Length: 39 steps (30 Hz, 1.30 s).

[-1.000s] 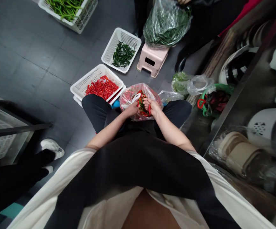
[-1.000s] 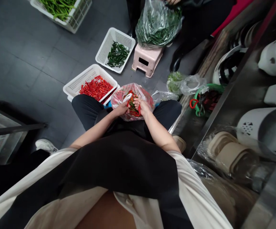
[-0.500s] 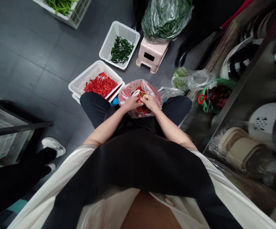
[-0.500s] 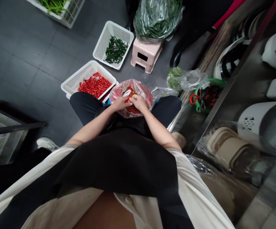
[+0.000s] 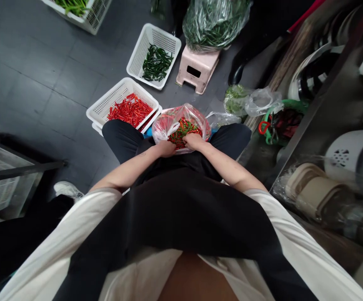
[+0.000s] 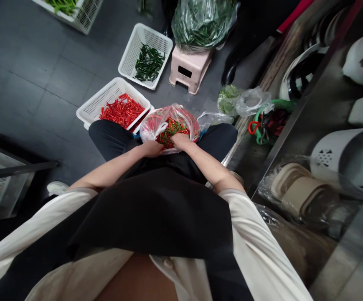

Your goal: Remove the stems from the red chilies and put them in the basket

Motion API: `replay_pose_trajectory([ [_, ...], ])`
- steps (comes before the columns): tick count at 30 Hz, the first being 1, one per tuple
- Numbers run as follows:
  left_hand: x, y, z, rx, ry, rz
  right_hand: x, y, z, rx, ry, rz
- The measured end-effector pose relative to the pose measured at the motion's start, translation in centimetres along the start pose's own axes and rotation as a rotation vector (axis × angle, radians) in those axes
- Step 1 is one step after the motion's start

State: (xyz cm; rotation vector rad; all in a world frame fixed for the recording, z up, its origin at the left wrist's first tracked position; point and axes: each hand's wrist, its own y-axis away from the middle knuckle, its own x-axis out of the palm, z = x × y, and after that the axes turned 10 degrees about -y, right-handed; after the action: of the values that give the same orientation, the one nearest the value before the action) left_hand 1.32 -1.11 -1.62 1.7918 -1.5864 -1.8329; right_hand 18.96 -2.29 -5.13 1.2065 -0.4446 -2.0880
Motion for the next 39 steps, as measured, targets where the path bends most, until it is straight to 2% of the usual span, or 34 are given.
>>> replay_pose_trajectory([
  [3, 1.0, 1.3, 0.2, -0.011, -0.032, 0.013, 1.3, -0.4, 1.2, -0.028, 0.004, 0.033],
  [9, 0.2, 2.2, 0.0, 0.023, -0.055, 0.000, 2.1, -1.5, 4.3, 0.022, -0.009, -0.214],
  [12, -0.1, 2.8, 0.1, 0.020, -0.030, -0.011, 2.5, -2.3, 5.6, 0.030, 0.060, -0.283],
  [14, -0.1, 3.1, 0.2, 0.024, -0.040, 0.009, 2.9, -2.8, 6.0, 0.008, 0.089, -0.245],
  [19, 0.3, 3.1, 0.0, 0.020, -0.021, 0.003, 3.7, -3.7, 5.5, -0.145, 0.115, -0.021],
  [22, 0.4, 2.9, 0.2, 0.024, 0.028, -0.046, 3.7, -3.8, 4.4, -0.163, 0.049, 0.001],
  [25, 0.3, 3.0, 0.9, 0.023, 0.089, -0.070, 3.0, -3.6, 2.7, -0.169, -0.146, -0.081],
  [28, 0.3, 3.1, 1.7, 0.021, 0.224, -0.153, 1.7, -2.7, 0.2, -0.118, -0.469, -0.175],
  [30, 0.3, 3.0, 2.0, -0.006, 0.435, -0.267, 0.7, -1.6, -1.4, -0.001, -0.775, -0.192],
  [33, 0.1, 2.5, 1.9, -0.128, 0.848, -0.389, -0.6, 0.4, -2.9, 0.136, -1.257, -0.174],
  [35, -0.1, 2.1, 1.5, -0.210, 1.036, -0.380, -1.1, 1.4, -3.0, 0.151, -1.499, -0.152],
  [39, -0.6, 1.6, 0.3, -0.242, 1.132, -0.189, -1.3, 2.1, -1.4, 0.150, -1.788, -0.206],
])
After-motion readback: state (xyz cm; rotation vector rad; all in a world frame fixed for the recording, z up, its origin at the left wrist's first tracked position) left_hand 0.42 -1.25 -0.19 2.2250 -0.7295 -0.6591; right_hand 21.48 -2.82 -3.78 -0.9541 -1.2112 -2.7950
